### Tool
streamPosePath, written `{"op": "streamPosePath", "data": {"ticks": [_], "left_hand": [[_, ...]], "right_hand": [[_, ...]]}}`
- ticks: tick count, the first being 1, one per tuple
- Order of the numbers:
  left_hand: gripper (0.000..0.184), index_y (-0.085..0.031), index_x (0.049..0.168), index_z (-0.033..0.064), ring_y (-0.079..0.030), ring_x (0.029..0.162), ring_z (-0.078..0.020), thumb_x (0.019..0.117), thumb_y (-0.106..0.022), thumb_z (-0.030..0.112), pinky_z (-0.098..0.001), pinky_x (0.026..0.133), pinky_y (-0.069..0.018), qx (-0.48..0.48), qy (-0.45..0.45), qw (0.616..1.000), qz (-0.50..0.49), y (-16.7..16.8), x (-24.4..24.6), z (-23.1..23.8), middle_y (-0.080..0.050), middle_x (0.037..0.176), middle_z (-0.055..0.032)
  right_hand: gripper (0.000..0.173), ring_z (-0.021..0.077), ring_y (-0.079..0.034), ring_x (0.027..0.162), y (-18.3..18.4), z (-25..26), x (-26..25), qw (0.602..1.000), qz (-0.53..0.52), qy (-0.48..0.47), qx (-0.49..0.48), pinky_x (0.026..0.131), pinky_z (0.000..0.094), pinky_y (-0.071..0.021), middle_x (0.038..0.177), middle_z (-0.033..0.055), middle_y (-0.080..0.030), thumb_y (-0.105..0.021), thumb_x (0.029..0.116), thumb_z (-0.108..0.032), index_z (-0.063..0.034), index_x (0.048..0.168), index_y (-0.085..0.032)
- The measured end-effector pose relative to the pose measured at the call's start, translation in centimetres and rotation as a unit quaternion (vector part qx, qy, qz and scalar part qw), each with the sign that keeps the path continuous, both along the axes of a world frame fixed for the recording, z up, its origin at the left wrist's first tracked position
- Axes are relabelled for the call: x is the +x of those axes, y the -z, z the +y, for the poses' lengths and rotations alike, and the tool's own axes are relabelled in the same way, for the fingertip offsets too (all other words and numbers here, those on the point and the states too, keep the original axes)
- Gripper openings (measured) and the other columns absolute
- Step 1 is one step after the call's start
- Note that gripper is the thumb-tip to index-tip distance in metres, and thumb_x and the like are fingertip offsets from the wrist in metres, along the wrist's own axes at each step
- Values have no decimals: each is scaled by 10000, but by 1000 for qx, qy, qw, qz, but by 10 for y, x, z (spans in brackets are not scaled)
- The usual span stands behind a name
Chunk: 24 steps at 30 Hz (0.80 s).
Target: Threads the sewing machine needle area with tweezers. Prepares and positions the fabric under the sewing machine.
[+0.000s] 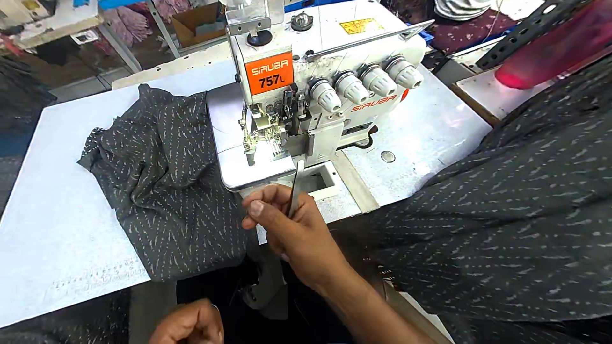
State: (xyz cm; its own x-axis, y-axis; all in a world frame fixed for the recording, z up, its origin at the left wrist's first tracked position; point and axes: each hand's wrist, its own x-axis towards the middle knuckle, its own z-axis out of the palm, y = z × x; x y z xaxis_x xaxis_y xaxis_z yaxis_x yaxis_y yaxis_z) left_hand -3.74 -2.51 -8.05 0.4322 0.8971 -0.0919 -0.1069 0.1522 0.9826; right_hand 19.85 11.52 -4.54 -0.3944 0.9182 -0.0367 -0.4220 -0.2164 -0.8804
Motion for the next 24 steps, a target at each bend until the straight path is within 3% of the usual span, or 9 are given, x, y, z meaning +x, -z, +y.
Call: {"op": "streamPosePath", "data": {"ticks": [3, 5, 8, 11, 14, 18, 20, 22, 24], "left_hand": [[230, -664, 1176, 9, -714, 844, -182, 1042, -577, 174, -401, 784, -611, -36, 62, 964, 257, 3, -23, 2, -722, 957, -95], [349, -625, 1326, 27, -729, 927, -218, 1044, -579, 229, -464, 839, -610, -35, 99, 921, 376, -15, -39, 12, -740, 1075, -105], [328, -628, 1303, 48, -709, 849, -154, 1059, -558, 256, -356, 735, -622, 64, -62, 924, 371, -59, -42, 44, -726, 1059, -52], [218, -663, 1184, 127, -669, 766, -77, 1029, -591, 264, -241, 673, -586, 215, -305, 882, 287, -82, -9, 94, -707, 993, 43], [344, -539, 1337, 88, -691, 896, -124, 1028, -574, 237, -322, 755, -620, 244, -335, 875, 252, -94, 38, 149, -660, 1185, -19], [563, -395, 1505, 118, -683, 845, -167, 1011, -589, 303, -397, 710, -605, 200, -259, 872, 364, -93, 77, 206, -623, 1294, -97], [552, -401, 1505, 138, -665, 793, -134, 1005, -609, 244, -360, 710, -566, 193, -241, 871, 382, -85, 78, 220, -680, 1204, -53], [530, -435, 1481, 137, -689, 804, -106, 990, -633, 158, -297, 717, -580, 170, -249, 897, 322, -80, 77, 225, -723, 1123, -28], [507, -443, 1455, 107, -699, 806, -102, 979, -616, 82, -257, 694, -576, 161, -267, 917, 251, -76, 78, 225, -737, 1073, -30]], "right_hand": [[155, 60, -606, 598, 36, -10, -3, 963, -210, 94, 137, 529, 228, -493, 826, 0, -740, -644, 1022, -194, -108, 1077, -761], [261, 61, -665, 697, 58, -24, -1, 872, -403, 128, 246, 601, 305, -578, 940, -65, -745, -660, 1004, -344, -202, 1205, -744], [408, 116, -716, 794, 65, -44, 17, 814, -472, 140, 308, 614, 357, -607, 1074, 11, -743, -600, 1030, -443, -149, 1298, -691], [387, 99, -681, 857, 55, -46, 51, 801, -430, 204, 364, 700, 299, -592, 985, 33, -703, -476, 1078, -406, -102, 1071, -716], [482, 92, -628, 944, 26, -37, 81, 771, -396, 285, 410, 823, 294, -531, 922, -31, -649, -337, 1107, -468, -166, 901, -652], [564, 1, -611, 707, 2, -29, 91, 847, -212, 345, 343, 598, 163, -513, 820, -110, -631, -286, 1078, -610, -222, 914, -662], [481, 106, -706, 847, -4, -26, 84, 916, -100, 277, 270, 679, 292, -644, 995, -60, -671, -383, 1057, -608, -236, 1051, -687], [265, 245, -692, 1111, -5, -15, 74, 935, -63, 215, 277, 851, 430, -662, 1217, 45, -633, -511, 1087, -379, -163, 1172, -639], [139, 240, -717, 1040, -2, 2, 56, 905, -94, 253, 328, 822, 399, -671, 1161, 83, -673, -637, 1025, -138, -75, 1146, -663]]}}
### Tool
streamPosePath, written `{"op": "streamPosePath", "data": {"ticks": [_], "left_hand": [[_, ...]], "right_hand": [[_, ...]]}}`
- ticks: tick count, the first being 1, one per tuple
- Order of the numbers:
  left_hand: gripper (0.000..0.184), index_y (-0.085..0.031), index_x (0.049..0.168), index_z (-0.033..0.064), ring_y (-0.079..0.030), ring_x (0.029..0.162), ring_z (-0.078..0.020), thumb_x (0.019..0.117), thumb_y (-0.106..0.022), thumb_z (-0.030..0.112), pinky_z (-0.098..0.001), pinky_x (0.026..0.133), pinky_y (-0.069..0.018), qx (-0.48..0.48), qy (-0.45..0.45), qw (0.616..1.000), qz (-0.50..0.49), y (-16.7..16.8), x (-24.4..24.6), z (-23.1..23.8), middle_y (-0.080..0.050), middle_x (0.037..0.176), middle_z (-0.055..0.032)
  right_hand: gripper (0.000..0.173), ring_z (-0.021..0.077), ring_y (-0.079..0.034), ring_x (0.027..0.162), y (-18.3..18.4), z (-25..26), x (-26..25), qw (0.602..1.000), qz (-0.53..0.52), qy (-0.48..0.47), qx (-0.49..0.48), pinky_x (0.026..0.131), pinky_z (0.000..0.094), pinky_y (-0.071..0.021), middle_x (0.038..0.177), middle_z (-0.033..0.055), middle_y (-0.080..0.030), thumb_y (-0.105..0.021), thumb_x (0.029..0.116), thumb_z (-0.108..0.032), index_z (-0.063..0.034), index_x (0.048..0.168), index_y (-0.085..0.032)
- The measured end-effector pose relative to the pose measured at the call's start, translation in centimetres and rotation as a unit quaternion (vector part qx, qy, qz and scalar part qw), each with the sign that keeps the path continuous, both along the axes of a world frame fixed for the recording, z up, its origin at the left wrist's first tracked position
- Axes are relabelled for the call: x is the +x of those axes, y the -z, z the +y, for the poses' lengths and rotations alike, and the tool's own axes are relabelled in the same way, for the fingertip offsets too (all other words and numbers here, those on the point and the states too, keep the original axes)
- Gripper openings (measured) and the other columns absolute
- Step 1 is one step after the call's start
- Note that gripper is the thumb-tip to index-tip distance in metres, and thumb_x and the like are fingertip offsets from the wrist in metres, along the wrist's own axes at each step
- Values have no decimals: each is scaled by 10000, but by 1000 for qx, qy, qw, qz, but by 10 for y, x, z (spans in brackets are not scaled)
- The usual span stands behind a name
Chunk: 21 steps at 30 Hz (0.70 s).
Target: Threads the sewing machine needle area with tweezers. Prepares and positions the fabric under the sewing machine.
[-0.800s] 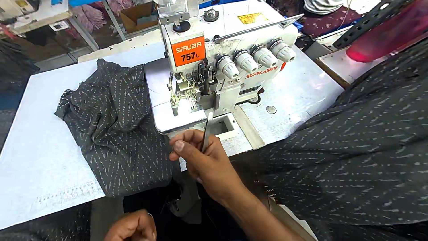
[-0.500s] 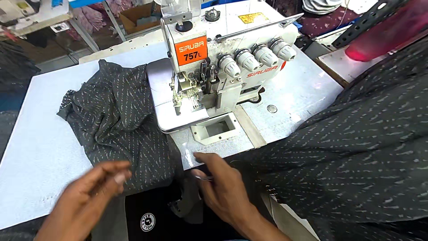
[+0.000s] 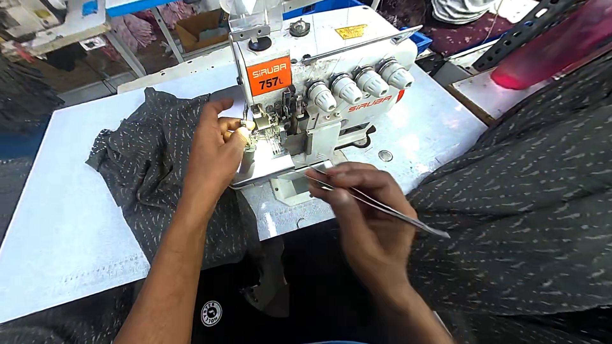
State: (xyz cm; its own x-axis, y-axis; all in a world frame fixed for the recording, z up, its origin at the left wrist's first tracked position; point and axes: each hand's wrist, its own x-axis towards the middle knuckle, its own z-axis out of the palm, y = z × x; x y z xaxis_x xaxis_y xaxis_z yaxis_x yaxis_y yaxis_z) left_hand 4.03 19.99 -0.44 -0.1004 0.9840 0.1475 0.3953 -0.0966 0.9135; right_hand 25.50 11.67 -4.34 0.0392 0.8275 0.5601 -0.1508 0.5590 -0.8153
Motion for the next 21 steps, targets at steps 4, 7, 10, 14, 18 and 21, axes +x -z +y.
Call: {"op": "streamPosePath", "data": {"ticks": [4, 7, 10, 14, 18, 21], "left_hand": [[488, -424, 1463, 112, -692, 827, -104, 1006, -587, 58, -221, 663, -543, -9, 4, 997, -70, -1, 0, -4, -734, 1102, -31], [474, -400, 1486, 128, -689, 888, -94, 1036, -525, 45, -226, 715, -539, -25, 20, 997, -68, -5, -1, -8, -727, 1136, -16], [500, -382, 1504, 120, -686, 901, -92, 1031, -513, 27, -233, 742, -542, -25, 30, 997, -63, -5, -2, -8, -724, 1121, -21], [507, -379, 1510, 133, -688, 878, -101, 1031, -489, 6, -244, 735, -542, -26, 27, 998, -53, -3, -1, -7, -726, 1146, -26], [548, -369, 1514, 145, -707, 892, -122, 1008, -486, -29, -263, 724, -561, -28, 28, 999, -33, -4, 2, -7, -732, 1185, -20], [581, -370, 1518, 153, -683, 813, -118, 994, -518, -48, -250, 681, -546, -17, 13, 999, -24, -1, 1, -6, -727, 1156, -14]], "right_hand": [[164, 151, -730, 877, 10, 36, -32, 987, -61, 120, 88, 774, 295, -645, 1015, 119, -745, -736, 900, 42, 64, 1063, -733], [153, 144, -738, 909, 11, 49, -51, 981, -65, 149, 102, 809, 277, -639, 1015, 118, -756, -740, 892, 58, 56, 1045, -751], [147, 123, -738, 903, 11, 53, -60, 982, -74, 151, 87, 804, 261, -633, 1005, 100, -762, -734, 899, 45, 32, 1042, -766], [117, 135, -739, 909, 13, 56, -58, 974, -126, 156, 105, 837, 276, -626, 961, 89, -768, -734, 888, 48, 17, 993, -775], [122, 195, -738, 1029, 15, 51, -50, 954, -181, 186, 147, 926, 325, -617, 1031, 121, -767, -701, 906, 50, 21, 997, -776], [110, 202, -742, 1022, 19, 41, -47, 961, -139, 199, 134, 900, 316, -629, 1034, 135, -762, -714, 883, 71, 36, 974, -766]]}}
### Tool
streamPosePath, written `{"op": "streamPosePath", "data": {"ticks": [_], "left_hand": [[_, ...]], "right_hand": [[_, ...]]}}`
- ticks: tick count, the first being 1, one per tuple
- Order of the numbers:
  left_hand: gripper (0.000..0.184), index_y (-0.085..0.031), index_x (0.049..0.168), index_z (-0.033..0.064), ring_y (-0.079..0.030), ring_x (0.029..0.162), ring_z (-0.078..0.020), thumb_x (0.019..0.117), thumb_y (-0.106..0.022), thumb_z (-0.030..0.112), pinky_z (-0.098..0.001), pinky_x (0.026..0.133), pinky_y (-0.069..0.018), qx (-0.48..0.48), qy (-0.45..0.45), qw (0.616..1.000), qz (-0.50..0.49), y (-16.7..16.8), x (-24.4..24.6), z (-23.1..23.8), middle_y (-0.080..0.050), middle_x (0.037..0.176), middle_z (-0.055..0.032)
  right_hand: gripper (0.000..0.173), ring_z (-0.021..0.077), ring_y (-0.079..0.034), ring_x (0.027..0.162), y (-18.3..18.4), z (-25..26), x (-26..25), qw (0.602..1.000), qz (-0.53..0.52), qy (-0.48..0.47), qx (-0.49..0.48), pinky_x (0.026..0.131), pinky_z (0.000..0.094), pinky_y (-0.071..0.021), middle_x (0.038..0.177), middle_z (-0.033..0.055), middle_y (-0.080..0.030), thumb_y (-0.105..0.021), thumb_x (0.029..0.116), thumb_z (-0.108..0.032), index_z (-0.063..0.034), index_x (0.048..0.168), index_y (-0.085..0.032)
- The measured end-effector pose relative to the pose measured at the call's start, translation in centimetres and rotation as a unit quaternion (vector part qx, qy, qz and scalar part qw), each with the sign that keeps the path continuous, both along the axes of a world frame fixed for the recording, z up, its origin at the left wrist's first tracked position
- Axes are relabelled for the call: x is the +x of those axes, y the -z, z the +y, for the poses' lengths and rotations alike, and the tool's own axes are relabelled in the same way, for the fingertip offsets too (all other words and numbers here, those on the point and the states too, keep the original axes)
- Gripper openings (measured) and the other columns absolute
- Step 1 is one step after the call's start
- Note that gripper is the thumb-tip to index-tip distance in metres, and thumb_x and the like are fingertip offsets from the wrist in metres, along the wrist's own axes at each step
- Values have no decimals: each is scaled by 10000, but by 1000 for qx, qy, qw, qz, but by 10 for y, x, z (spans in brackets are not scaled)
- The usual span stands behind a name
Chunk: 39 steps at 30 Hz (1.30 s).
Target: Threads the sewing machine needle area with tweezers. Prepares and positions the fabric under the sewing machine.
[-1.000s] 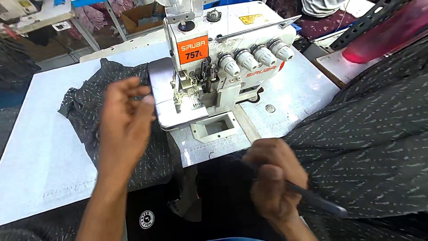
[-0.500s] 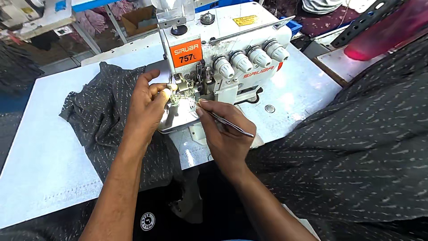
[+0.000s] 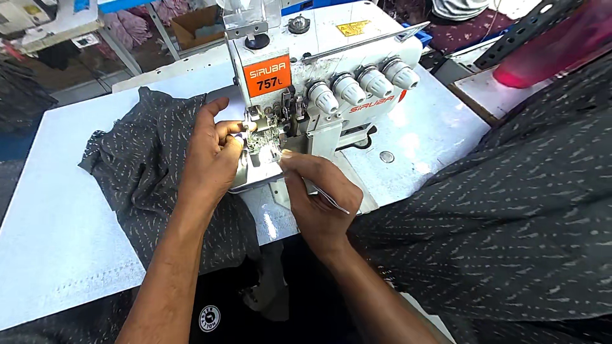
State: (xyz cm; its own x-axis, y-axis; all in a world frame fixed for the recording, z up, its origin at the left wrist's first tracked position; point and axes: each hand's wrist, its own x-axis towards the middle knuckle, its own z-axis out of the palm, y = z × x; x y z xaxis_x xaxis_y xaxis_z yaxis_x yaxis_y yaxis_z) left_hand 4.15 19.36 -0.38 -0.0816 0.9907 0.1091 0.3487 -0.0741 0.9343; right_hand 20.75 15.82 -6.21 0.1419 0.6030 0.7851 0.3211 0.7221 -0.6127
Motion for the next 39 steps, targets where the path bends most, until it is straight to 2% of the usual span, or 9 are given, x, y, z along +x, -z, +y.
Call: {"op": "streamPosePath", "data": {"ticks": [4, 9, 15, 20, 22, 26, 31, 35, 39], "left_hand": [[646, -359, 1529, 167, -657, 742, -104, 960, -555, -68, -229, 618, -525, 10, -6, 999, 40, 2, -2, 2, -724, 1120, 5], [696, -320, 1557, 162, -655, 743, -110, 950, -534, -101, -233, 622, -527, 12, -3, 1000, 9, 3, -3, 1, -721, 1130, -12], [703, -301, 1569, 165, -628, 703, -104, 956, -532, -88, -231, 586, -503, 15, -3, 1000, 20, 4, 0, -1, -713, 1148, 3], [713, -278, 1576, 159, -633, 723, -104, 950, -515, -86, -240, 598, -510, 12, -15, 999, 30, 5, 1, 0, -703, 1141, 4], [717, -276, 1579, 159, -628, 719, -99, 948, -514, -85, -233, 597, -502, 11, -11, 999, 31, 5, 1, 0, -705, 1143, 8], [734, -265, 1580, 160, -633, 725, -103, 933, -499, -95, -236, 594, -509, 11, -11, 1000, 10, 4, 1, 0, -700, 1134, -3], [738, -239, 1590, 153, -636, 748, -100, 941, -487, -95, -235, 616, -513, 11, -5, 1000, 17, 4, 0, -1, -695, 1139, -8], [746, -241, 1592, 164, -643, 750, -109, 937, -489, -94, -242, 615, -529, 13, -5, 1000, 9, 6, 1, -1, -687, 1132, -10], [742, -233, 1589, 160, -627, 724, -105, 940, -484, -97, -237, 593, -503, 5, -10, 1000, 11, 5, 0, -2, -695, 1133, -5]], "right_hand": [[118, 193, -747, 994, 5, -6, 6, 998, 53, -29, -15, 870, 308, -644, 1030, 126, -760, -730, 879, 72, 47, 992, -753], [158, 158, -750, 937, 0, 9, -4, 993, 96, -59, -41, 830, 285, -643, 1037, 124, -765, -753, 880, 61, 55, 1038, -754], [121, 144, -737, 867, -8, 19, -11, 997, 26, -50, -43, 809, 285, -626, 930, 104, -769, -717, 886, 55, 26, 985, -779], [121, 89, -697, 784, -10, 6, 2, 994, 50, -48, -81, 677, 228, -610, 913, 63, -730, -705, 885, 51, 15, 988, -755], [123, 103, -718, 804, -10, 7, -3, 993, 66, -62, -81, 701, 248, -631, 936, 77, -744, -722, 901, 44, 25, 1018, -753], [107, 104, -705, 823, -15, 11, -7, 996, -7, -50, -67, 749, 251, -605, 915, 68, -742, -712, 900, 37, 11, 994, -758], [99, 84, -687, 780, -13, 4, -1, 996, 29, -21, -80, 679, 225, -604, 888, 57, -712, -705, 866, 41, 8, 957, -728], [119, 122, -724, 872, -10, 8, -8, 997, 12, -44, -66, 787, 274, -621, 956, 72, -756, -754, 896, 13, 13, 1015, -754], [94, 98, -689, 800, -18, 5, -4, 995, -2, -59, -80, 706, 239, -596, 901, 60, -721, -705, 888, 45, 10, 970, -734]]}}
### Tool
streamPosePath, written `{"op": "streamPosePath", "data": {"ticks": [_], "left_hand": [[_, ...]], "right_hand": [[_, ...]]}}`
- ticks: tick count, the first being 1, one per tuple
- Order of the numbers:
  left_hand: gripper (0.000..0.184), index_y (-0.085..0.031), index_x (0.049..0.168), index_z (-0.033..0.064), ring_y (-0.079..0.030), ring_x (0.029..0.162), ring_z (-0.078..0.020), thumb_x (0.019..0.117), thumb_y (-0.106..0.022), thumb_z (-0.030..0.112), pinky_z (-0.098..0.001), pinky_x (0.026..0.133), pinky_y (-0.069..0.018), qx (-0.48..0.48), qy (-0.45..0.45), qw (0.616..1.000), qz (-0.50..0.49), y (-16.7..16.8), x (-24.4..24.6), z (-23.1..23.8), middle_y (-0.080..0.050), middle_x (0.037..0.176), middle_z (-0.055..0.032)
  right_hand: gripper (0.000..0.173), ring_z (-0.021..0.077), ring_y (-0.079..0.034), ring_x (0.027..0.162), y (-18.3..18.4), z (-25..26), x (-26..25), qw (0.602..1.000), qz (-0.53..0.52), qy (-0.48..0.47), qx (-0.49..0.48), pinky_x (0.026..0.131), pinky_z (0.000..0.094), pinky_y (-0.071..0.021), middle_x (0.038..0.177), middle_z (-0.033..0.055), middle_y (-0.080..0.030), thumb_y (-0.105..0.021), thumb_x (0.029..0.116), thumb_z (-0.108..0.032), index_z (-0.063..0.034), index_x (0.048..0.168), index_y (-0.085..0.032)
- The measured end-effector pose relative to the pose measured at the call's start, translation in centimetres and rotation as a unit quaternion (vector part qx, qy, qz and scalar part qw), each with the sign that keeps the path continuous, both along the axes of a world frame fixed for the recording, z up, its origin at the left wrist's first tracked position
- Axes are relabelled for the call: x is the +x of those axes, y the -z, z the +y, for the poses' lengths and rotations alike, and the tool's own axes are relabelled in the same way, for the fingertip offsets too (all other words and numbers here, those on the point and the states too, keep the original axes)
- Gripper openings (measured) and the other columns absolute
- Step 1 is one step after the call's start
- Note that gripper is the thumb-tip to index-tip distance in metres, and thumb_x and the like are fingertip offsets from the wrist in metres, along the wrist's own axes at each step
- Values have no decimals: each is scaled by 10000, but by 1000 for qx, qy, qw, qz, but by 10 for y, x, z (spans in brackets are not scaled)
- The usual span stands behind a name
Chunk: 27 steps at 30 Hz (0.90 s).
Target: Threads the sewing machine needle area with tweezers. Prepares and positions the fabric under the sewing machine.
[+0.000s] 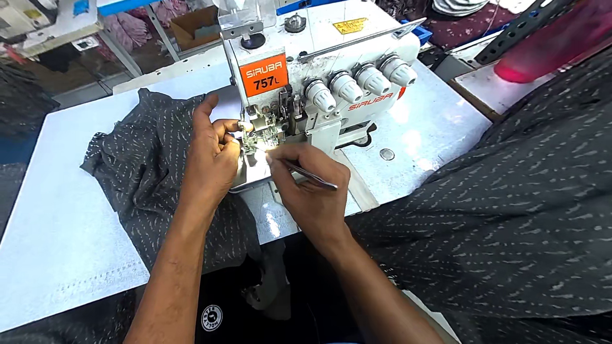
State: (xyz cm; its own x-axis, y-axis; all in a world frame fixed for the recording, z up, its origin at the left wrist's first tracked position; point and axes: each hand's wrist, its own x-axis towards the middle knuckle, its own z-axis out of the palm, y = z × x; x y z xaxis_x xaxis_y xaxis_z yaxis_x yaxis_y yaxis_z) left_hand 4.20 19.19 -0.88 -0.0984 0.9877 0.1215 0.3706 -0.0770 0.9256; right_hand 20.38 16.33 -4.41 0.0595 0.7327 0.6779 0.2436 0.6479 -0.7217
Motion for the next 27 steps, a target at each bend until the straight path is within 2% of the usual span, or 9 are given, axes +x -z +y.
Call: {"op": "streamPosePath", "data": {"ticks": [3, 6, 9, 11, 15, 18, 21, 25, 27], "left_hand": [[732, -242, 1591, 170, -638, 752, -105, 949, -484, -86, -244, 611, -513, 5, -2, 1000, 20, 1, 1, 0, -691, 1161, 3], [732, -244, 1591, 169, -640, 757, -108, 946, -477, -87, -247, 619, -523, 11, -4, 1000, 14, 2, 1, 1, -684, 1156, -7], [733, -244, 1585, 153, -641, 756, -112, 940, -481, -99, -247, 623, -529, 10, -5, 1000, 4, 1, 2, 2, -680, 1137, -15], [733, -240, 1583, 153, -650, 774, -114, 940, -475, -108, -248, 640, -536, 8, -4, 1000, -3, 1, 2, 1, -684, 1143, -18], [721, -245, 1586, 161, -638, 757, -102, 948, -474, -86, -246, 623, -520, 9, -5, 1000, 19, 2, 1, 2, -688, 1148, -3], [722, -238, 1590, 162, -640, 757, -100, 954, -469, -88, -245, 625, -526, 8, -8, 1000, 16, 2, 2, 1, -686, 1158, -2], [732, -240, 1590, 162, -649, 763, -107, 951, -484, -97, -251, 628, -537, 7, -11, 1000, -2, 0, 3, 1, -688, 1147, -11], [729, -234, 1593, 169, -649, 764, -102, 952, -464, -90, -246, 621, -528, 0, -13, 1000, 5, 1, 3, 0, -694, 1149, 4], [719, -232, 1595, 169, -637, 765, -104, 960, -458, -84, -250, 631, -517, 1, -14, 1000, 11, 1, 2, 1, -690, 1158, 3]], "right_hand": [[100, 94, -680, 760, -1, -2, 1, 998, 48, 27, -6, 635, 228, -599, 922, 67, -698, -689, 871, 47, 9, 963, -695], [107, 106, -701, 804, 1, -2, -3, 998, 47, 30, -8, 676, 243, -616, 956, 73, -715, -728, 907, 18, 7, 1011, -706], [124, 79, -690, 780, 6, 4, -10, 999, 12, 37, -6, 688, 225, -599, 914, 48, -728, -747, 916, -18, -6, 1039, -742], [93, 77, -684, 769, 5, 7, -10, 999, 1, 40, 0, 685, 220, -591, 897, 52, -726, -724, 909, 9, -1, 1001, -738], [73, 54, -629, 698, 2, 1, -3, 998, 30, 53, -11, 581, 186, -547, 871, 43, -666, -694, 879, 29, -15, 934, -674], [98, 82, -703, 793, 4, 3, -6, 999, 40, 34, -2, 675, 222, -620, 969, 77, -725, -733, 922, 1, 14, 1015, -706], [125, 81, -698, 779, 5, 7, -12, 1000, 7, 26, -5, 686, 224, -606, 934, 58, -727, -735, 935, -31, -4, 1057, -725], [85, 65, -659, 719, 2, 6, -10, 1000, 1, 28, -2, 617, 198, -568, 866, 50, -696, -707, 919, 14, -1, 1002, -720], [91, 72, -651, 703, 0, 2, -6, 999, 24, 31, -7, 584, 203, -574, 895, 59, -676, -692, 903, 30, 6, 990, -686]]}}
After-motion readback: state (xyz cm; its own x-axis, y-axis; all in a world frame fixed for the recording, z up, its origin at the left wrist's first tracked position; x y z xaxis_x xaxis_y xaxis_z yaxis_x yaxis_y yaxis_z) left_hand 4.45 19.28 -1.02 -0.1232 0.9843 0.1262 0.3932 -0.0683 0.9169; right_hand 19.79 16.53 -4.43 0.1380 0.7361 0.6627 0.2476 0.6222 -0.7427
